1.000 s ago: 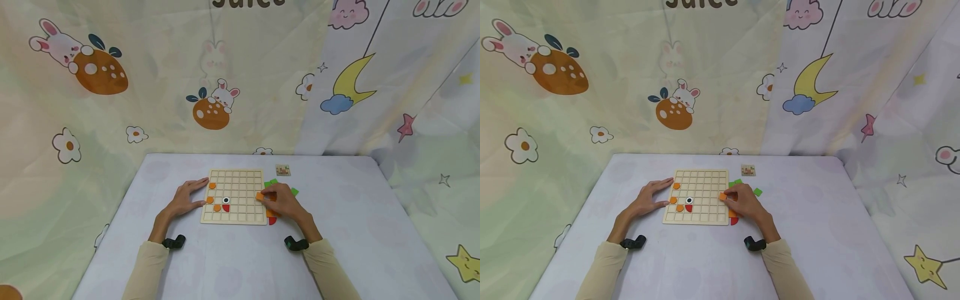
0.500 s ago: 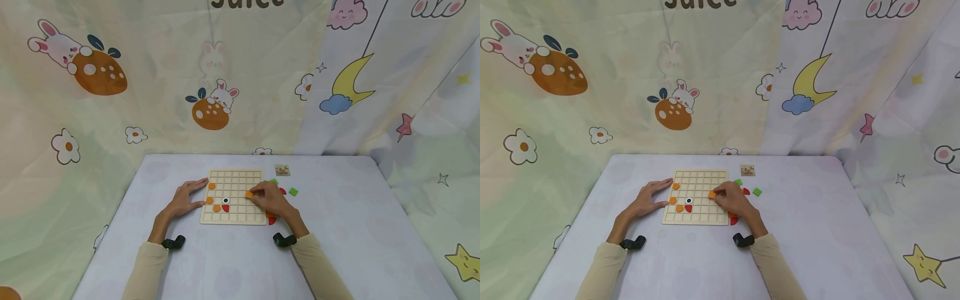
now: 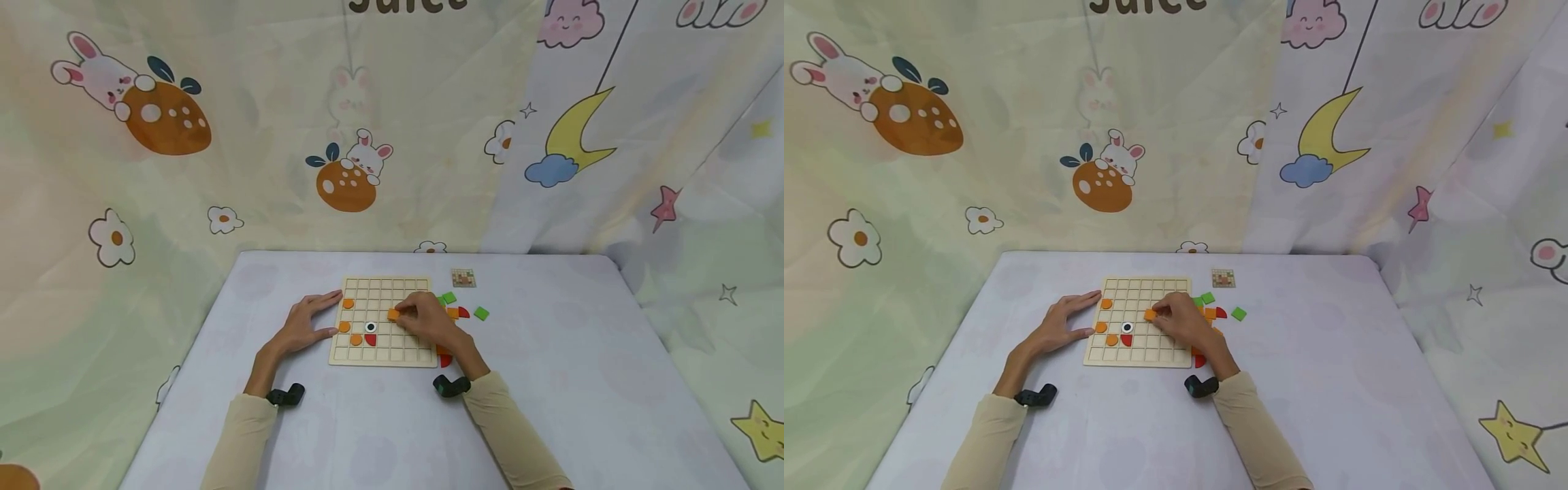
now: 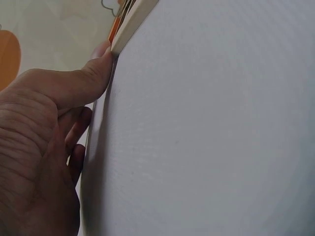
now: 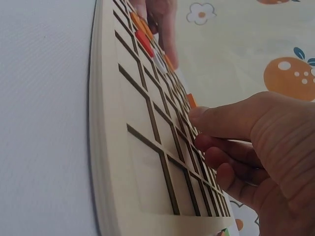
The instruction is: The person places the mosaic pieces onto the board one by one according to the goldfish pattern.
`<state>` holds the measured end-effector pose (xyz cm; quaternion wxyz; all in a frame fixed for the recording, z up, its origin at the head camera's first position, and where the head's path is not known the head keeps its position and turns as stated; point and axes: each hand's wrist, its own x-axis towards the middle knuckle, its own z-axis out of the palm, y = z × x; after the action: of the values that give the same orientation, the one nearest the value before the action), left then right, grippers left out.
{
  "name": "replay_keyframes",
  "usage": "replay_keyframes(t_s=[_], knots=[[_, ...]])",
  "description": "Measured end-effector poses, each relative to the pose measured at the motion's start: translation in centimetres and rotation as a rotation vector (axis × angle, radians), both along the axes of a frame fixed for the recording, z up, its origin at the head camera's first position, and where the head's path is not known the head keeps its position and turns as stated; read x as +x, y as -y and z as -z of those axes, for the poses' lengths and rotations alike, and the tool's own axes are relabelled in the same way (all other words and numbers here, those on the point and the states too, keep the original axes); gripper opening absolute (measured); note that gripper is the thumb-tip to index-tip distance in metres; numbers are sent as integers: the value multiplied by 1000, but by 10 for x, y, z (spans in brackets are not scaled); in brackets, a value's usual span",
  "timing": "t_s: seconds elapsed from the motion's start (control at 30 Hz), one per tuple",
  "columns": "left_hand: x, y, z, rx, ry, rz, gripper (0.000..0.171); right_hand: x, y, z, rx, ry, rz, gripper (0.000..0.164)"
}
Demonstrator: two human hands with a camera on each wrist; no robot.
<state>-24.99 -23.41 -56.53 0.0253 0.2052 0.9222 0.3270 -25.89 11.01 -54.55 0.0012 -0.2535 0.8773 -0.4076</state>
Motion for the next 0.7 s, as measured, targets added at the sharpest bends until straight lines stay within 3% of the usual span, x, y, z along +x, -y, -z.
replay_keyframes(t_s=[0.47, 0.7], knots=[[0, -1, -2, 4, 3, 2, 84, -3, 18, -3, -10, 2, -29, 21], [1, -1, -2, 12, 13, -1, 84, -4, 26, -3, 16, 45, -13, 22]])
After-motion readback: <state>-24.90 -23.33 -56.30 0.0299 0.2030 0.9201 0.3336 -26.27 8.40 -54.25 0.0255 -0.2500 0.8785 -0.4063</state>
